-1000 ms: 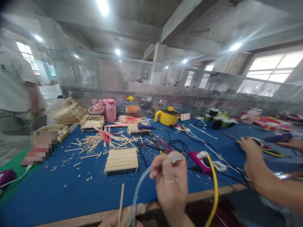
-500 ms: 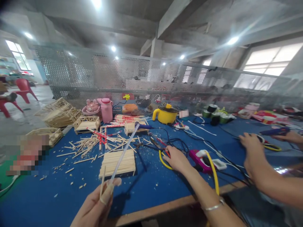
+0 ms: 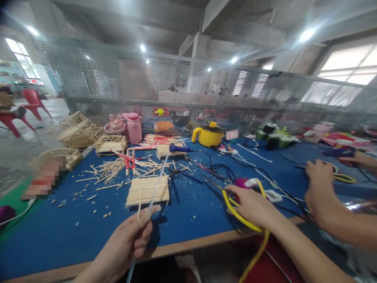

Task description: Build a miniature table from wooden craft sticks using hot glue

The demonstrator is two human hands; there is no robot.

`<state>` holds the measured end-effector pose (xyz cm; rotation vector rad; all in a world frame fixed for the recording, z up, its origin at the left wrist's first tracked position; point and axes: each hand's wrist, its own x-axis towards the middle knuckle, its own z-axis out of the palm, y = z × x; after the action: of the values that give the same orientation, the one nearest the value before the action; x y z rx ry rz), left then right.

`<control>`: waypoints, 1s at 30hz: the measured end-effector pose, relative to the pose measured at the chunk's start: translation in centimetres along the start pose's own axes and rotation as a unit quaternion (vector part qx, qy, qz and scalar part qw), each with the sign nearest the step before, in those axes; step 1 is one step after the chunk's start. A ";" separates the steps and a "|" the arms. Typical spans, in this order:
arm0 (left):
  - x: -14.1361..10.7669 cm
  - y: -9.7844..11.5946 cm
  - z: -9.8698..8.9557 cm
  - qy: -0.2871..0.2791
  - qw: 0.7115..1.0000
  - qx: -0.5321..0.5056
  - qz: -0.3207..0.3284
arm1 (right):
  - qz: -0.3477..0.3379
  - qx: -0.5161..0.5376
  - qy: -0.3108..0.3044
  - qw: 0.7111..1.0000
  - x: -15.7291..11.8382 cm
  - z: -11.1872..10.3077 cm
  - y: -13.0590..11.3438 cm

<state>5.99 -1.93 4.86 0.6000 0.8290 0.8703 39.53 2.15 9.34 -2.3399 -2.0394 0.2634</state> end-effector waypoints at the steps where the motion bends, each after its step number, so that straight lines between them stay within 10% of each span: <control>1: 0.2 -0.1 0.0 0.003 1.000 0.007 0.008 | -0.014 0.028 0.001 0.999 -0.8 0.1 0.3; 6: 1.1 -0.4 0.1 0.000 0.996 0.074 0.040 | -0.138 0.236 -0.071 0.959 -4.2 0.2 -2.9; 14: 0.7 -0.3 -0.1 -0.024 0.994 0.095 0.039 | -0.270 0.270 -0.202 0.902 -3.3 -0.4 -11.0; 30: 0.7 0.6 -1.5 0.024 0.998 0.050 -0.014 | -0.275 0.162 -0.162 0.934 -0.7 1.9 -13.9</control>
<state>4.81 -0.85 4.24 0.6549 0.9271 0.8238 25.50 3.31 9.38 -1.5377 -2.4543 0.9204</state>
